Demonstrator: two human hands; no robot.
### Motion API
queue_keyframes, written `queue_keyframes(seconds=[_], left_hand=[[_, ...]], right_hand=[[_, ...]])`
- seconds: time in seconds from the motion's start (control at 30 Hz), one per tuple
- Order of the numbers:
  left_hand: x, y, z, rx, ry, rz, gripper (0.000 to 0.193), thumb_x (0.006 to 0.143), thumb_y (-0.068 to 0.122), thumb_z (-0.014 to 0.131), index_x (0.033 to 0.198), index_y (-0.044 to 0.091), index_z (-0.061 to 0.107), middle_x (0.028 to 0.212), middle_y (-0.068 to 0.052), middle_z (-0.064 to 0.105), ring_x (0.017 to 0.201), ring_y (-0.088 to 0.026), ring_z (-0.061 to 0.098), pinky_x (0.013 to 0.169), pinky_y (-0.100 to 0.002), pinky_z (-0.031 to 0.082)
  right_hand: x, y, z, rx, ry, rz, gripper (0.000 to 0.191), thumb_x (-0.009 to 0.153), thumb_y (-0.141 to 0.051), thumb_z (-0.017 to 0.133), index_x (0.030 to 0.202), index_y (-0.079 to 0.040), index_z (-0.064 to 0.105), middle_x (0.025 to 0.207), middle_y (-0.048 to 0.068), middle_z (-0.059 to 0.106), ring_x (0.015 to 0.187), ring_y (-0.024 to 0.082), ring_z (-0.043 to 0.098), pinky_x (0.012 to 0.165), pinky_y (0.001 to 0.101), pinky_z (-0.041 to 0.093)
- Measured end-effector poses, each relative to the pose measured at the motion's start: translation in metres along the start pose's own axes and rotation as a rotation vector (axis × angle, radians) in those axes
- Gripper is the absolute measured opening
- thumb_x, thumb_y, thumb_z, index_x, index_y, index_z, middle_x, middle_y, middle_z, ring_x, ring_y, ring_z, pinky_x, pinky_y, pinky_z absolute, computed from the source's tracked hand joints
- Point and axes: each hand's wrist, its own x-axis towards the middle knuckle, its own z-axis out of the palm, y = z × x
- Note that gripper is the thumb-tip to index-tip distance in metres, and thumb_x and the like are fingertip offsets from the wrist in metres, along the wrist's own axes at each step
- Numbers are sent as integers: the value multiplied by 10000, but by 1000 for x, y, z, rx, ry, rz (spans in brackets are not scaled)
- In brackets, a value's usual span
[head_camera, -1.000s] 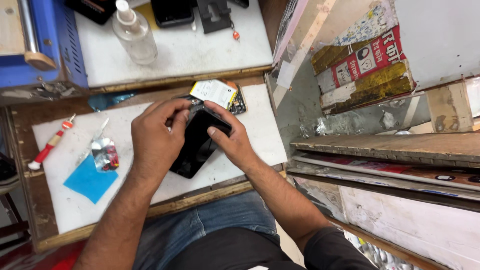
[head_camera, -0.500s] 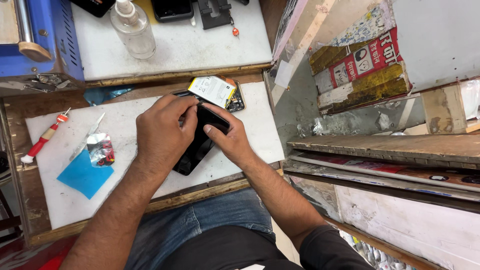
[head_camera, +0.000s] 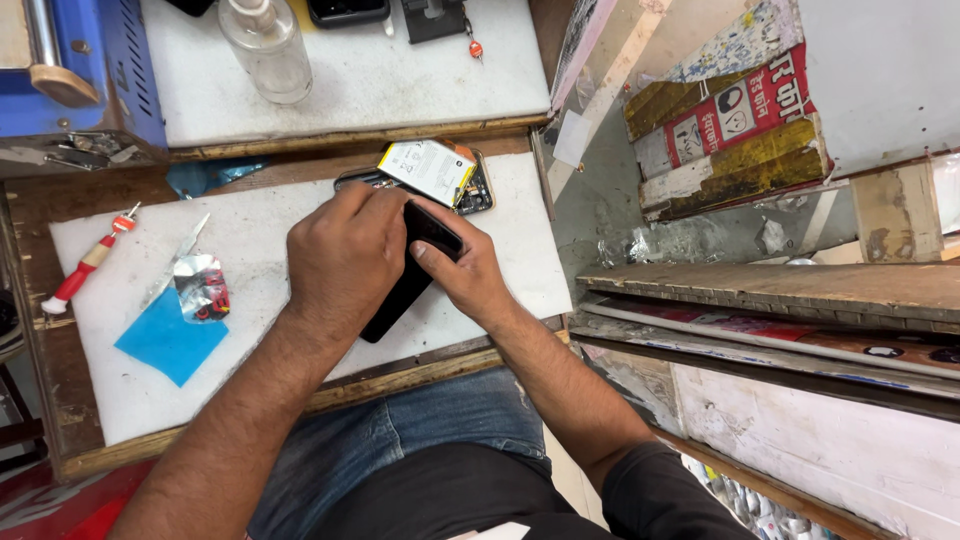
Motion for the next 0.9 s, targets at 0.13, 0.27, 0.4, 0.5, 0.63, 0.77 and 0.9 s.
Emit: queue_keyframes(seconds=[0.13, 0.27, 0.4, 0.5, 0.63, 0.77, 0.9], left_hand=[[5, 0, -4, -52, -5, 2, 156, 876, 43, 751, 1028, 73, 732, 900, -90, 679, 744, -276, 717, 634, -387, 589], [9, -5, -9, -109, -85, -31, 129, 879, 53, 738, 1006, 81, 740, 890, -99, 688, 745, -295, 716, 644, -415, 586], [21, -12, -15, -122, -174, -14, 124, 859, 83, 740, 981, 83, 762, 884, -118, 711, 765, -328, 713, 670, -447, 580], [31, -16, -24, -151, -275, -19, 93, 875, 101, 729, 956, 74, 764, 908, -118, 743, 794, -313, 725, 723, -445, 585], [43, -14, -31, -78, -427, -38, 107, 899, 132, 718, 973, 99, 788, 894, -103, 765, 786, -268, 744, 762, -424, 597], [53, -11, -38, -45, -556, -96, 148, 908, 173, 711, 1024, 131, 793, 835, -87, 766, 743, -240, 748, 724, -408, 607], [57, -8, -43, -54, -602, -114, 139, 922, 176, 697, 1015, 143, 796, 794, -75, 769, 721, -237, 756, 715, -410, 610]], right_hand=[[0, -1, 0, 26, -9, -38, 545, 1040, -156, 656, 1538, -16, 486, 1348, 129, 659, 1233, 154, 617, 1072, 304, 525], [1, 0, -1, 46, -14, -5, 545, 1039, -148, 655, 1539, -15, 484, 1343, 130, 663, 1219, 152, 625, 1058, 303, 534], [3, 1, -2, -2, -25, -18, 545, 1040, -173, 657, 1535, -19, 487, 1336, 134, 674, 1223, 160, 639, 1065, 312, 547], [3, 0, -1, -19, -40, -7, 549, 1042, -196, 657, 1535, -24, 489, 1315, 135, 686, 1209, 163, 652, 1053, 315, 561], [3, -2, -3, -2, -63, -27, 549, 1049, -214, 657, 1536, -24, 489, 1324, 137, 682, 1217, 164, 652, 1062, 319, 559], [2, -1, -3, 17, -73, -35, 555, 1053, -222, 660, 1539, -21, 482, 1334, 141, 672, 1241, 167, 637, 1082, 324, 546], [2, 1, -3, 17, -65, 10, 569, 1043, -232, 666, 1541, -20, 488, 1284, 143, 691, 1186, 167, 654, 1042, 322, 562]])
